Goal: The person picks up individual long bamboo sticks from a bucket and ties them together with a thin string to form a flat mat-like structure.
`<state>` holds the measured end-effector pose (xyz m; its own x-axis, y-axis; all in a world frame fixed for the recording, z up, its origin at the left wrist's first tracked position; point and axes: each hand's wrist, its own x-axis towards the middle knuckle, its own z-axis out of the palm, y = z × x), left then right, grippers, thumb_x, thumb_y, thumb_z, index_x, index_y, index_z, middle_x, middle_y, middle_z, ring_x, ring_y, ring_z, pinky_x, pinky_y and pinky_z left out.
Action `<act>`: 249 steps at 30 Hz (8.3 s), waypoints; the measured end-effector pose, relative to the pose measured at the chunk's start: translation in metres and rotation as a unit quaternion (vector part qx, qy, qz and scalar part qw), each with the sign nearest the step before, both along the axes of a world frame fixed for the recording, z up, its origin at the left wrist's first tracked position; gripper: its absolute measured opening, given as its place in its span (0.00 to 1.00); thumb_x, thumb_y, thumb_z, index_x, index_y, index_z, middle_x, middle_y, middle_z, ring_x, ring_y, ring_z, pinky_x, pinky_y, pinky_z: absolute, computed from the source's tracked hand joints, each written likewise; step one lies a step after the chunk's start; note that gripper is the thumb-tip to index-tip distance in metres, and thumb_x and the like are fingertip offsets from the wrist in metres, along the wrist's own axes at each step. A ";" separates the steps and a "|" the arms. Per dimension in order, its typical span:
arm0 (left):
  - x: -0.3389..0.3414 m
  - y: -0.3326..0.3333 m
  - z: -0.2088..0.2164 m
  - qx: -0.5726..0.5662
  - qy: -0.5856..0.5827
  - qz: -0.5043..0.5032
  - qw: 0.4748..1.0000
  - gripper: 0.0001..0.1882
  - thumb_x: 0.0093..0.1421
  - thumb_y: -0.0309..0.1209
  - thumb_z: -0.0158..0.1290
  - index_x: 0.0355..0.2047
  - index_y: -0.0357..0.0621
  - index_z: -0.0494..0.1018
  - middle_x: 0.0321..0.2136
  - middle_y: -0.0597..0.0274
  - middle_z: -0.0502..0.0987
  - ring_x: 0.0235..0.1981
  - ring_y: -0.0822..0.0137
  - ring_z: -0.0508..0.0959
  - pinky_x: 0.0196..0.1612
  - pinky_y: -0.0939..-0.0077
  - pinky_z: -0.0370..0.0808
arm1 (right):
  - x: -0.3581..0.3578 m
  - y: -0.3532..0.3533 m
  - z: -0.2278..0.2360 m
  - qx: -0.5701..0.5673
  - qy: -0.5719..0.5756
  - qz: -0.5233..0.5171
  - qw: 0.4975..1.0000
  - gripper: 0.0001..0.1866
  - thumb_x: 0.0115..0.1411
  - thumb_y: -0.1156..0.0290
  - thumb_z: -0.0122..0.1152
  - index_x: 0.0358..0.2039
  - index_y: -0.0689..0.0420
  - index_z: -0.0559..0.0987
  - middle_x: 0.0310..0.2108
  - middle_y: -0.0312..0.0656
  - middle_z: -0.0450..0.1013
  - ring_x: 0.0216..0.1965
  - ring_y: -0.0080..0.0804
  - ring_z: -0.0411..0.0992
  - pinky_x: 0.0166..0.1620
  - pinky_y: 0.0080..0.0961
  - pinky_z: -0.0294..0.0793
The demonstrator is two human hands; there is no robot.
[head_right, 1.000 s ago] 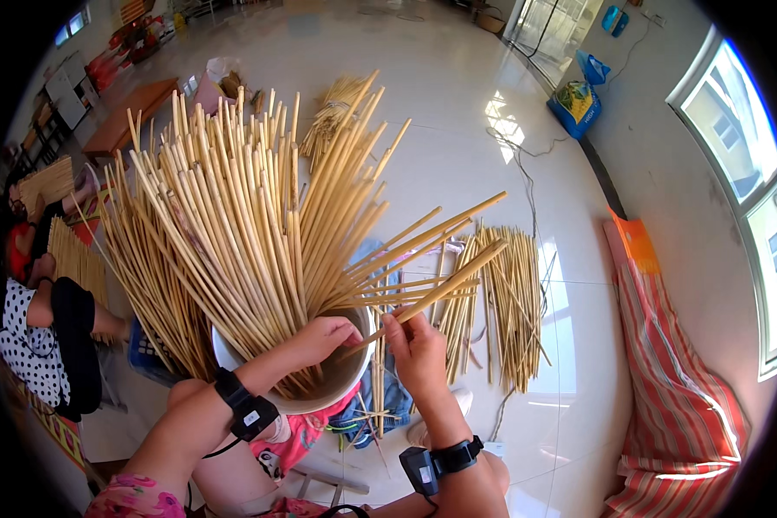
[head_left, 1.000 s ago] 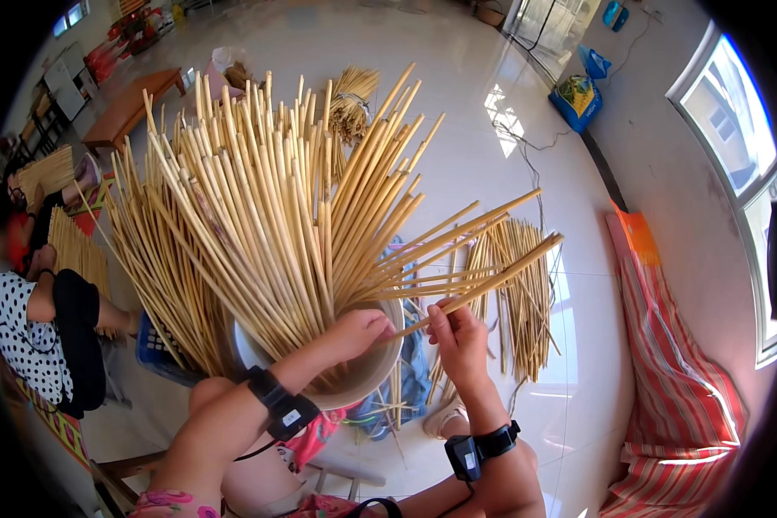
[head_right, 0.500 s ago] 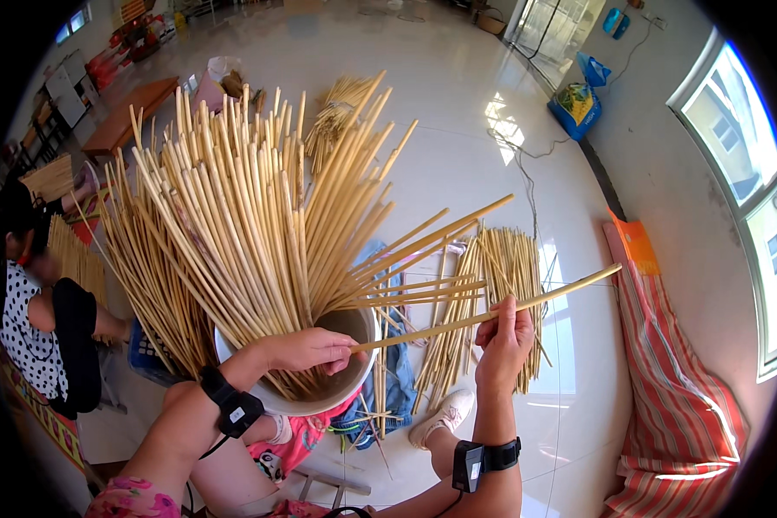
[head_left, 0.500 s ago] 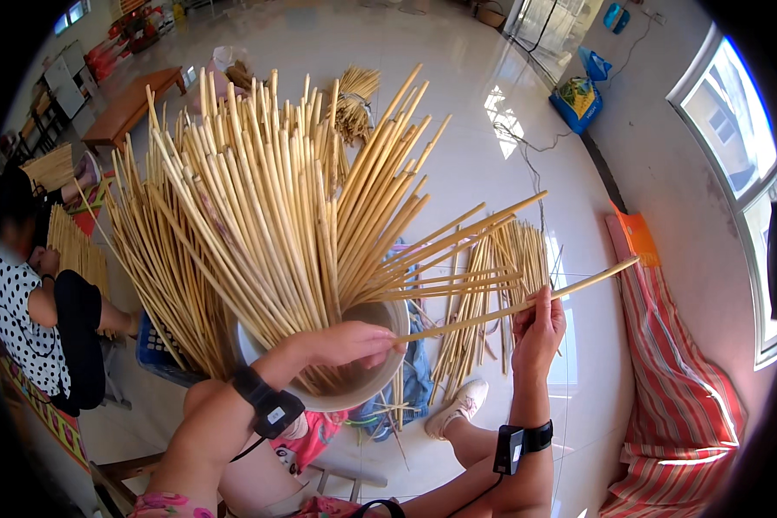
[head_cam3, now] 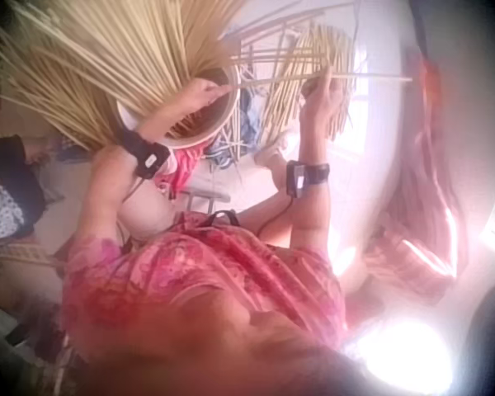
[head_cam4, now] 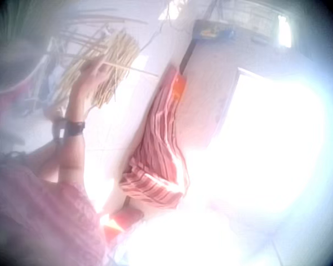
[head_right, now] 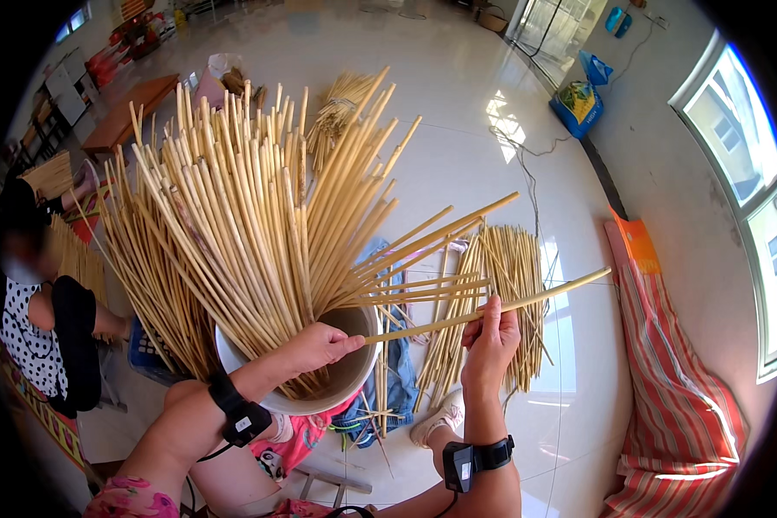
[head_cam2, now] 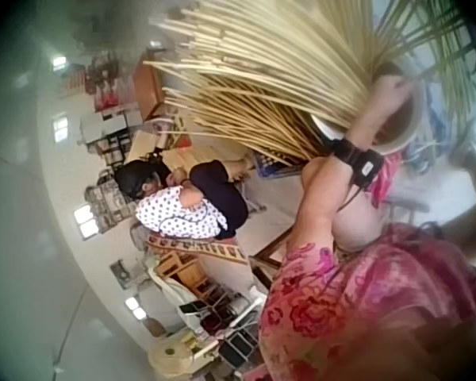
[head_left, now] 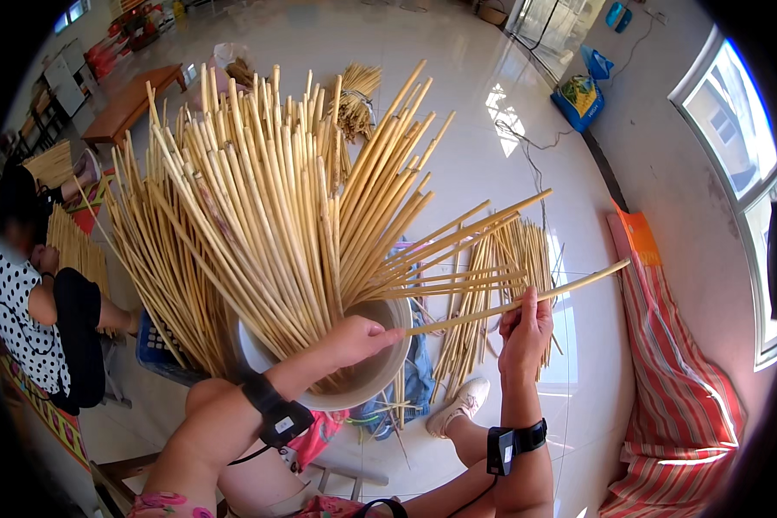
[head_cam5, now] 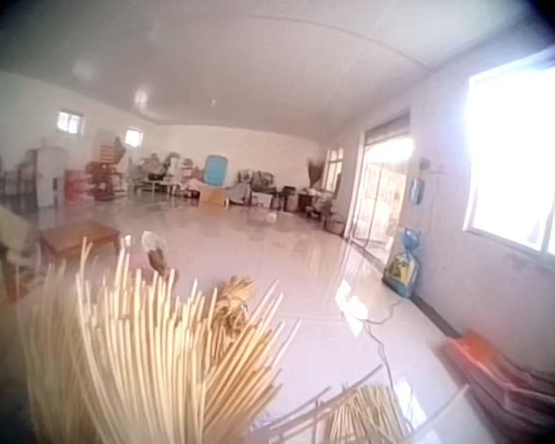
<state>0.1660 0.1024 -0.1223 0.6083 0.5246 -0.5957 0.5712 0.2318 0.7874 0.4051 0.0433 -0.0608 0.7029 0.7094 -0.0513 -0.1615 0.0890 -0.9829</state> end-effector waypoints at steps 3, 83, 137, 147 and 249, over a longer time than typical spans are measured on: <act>-0.003 0.004 -0.002 -0.063 -0.077 -0.014 0.995 0.14 0.66 0.35 0.42 0.37 0.37 0.73 0.22 0.73 0.66 0.23 0.80 0.62 0.28 0.87 0.61 | 0.009 0.001 0.000 0.008 0.003 -0.004 1.000 0.14 0.65 0.60 0.51 0.25 0.54 0.69 0.12 0.30 0.60 0.11 0.14 0.56 0.14 0.11 0.54; -0.013 0.000 0.007 0.237 -0.013 -0.190 0.953 0.16 0.66 0.40 0.40 0.36 0.39 0.68 0.23 0.48 0.73 0.26 0.50 0.75 0.30 0.59 0.69 | 0.055 -0.006 0.010 0.101 -0.008 -0.086 0.991 0.16 0.69 0.61 0.42 0.25 0.54 0.67 0.13 0.27 0.51 0.13 0.13 0.46 0.15 0.15 0.43; -0.022 -0.003 0.047 0.079 -0.347 0.333 0.873 0.17 0.69 0.40 0.37 0.42 0.40 0.68 0.36 0.63 0.75 0.27 0.80 0.70 0.29 0.84 0.69 | -0.112 0.007 -0.035 0.025 0.334 0.292 0.896 0.18 0.68 0.59 0.42 0.42 0.62 0.72 0.31 0.42 0.74 0.32 0.31 0.75 0.33 0.22 0.73; -0.087 0.033 0.046 0.248 -0.101 0.319 0.909 0.18 0.65 0.39 0.44 0.36 0.33 0.72 0.22 0.59 0.75 0.23 0.67 0.75 0.31 0.73 0.72 | -0.121 0.017 -0.099 -0.240 -0.434 0.524 0.692 0.17 0.62 0.61 0.50 0.33 0.63 0.79 0.31 0.49 0.76 0.32 0.42 0.76 0.38 0.32 0.75; -0.312 0.061 -0.021 0.349 0.127 0.378 0.848 0.19 0.64 0.42 0.44 0.28 0.35 0.69 0.20 0.59 0.73 0.20 0.68 0.74 0.26 0.74 0.70 | -0.103 -0.074 -0.007 -0.133 -0.297 0.598 0.733 0.13 0.61 0.72 0.55 0.45 0.60 0.76 0.34 0.44 0.77 0.35 0.28 0.76 0.39 0.24 0.76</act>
